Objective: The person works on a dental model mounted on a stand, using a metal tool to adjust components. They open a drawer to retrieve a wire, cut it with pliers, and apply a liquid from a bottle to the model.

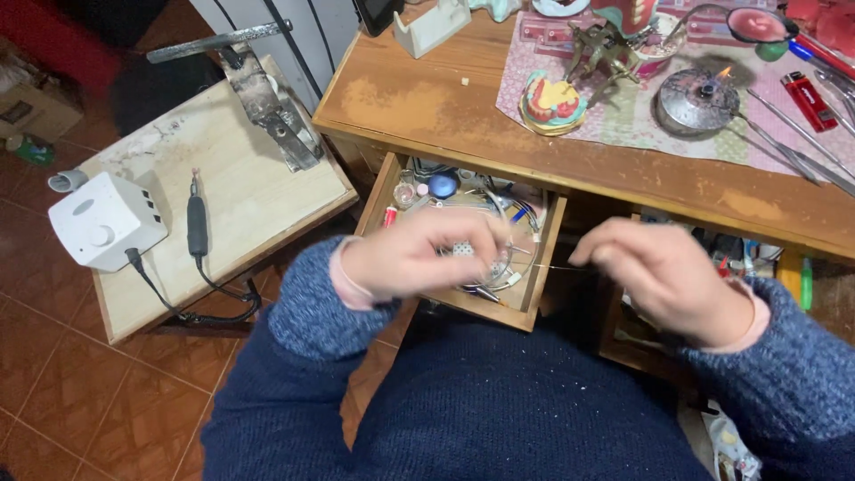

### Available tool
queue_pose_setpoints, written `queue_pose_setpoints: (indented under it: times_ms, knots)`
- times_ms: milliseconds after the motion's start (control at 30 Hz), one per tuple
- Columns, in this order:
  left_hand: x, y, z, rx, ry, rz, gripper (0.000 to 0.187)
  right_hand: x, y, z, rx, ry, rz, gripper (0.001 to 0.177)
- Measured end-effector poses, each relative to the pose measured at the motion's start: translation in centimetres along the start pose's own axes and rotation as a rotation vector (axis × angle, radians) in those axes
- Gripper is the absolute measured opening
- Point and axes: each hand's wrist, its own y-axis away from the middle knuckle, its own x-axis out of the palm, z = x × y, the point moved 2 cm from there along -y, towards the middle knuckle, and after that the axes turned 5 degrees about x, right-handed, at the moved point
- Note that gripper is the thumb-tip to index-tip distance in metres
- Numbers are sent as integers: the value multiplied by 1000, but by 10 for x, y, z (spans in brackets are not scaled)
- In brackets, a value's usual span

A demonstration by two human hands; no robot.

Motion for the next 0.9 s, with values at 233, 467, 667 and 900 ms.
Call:
queue_pose_setpoints:
  times_ms: [233, 467, 667, 900]
  knots:
    - [-113, 17, 77, 88, -105, -814, 11, -28, 1, -41, 167, -649, -219, 28]
    - [-125, 12, 142, -443, -1092, -544, 11, -43, 8, -24, 99, -894, -409, 34]
    - [-125, 13, 157, -366, -1304, -428, 12, -42, 10, -20, 78, -894, -449, 35]
    - [-77, 39, 78, -669, -299, -946, 48, -47, 13, -14, 12, -904, -574, 35]
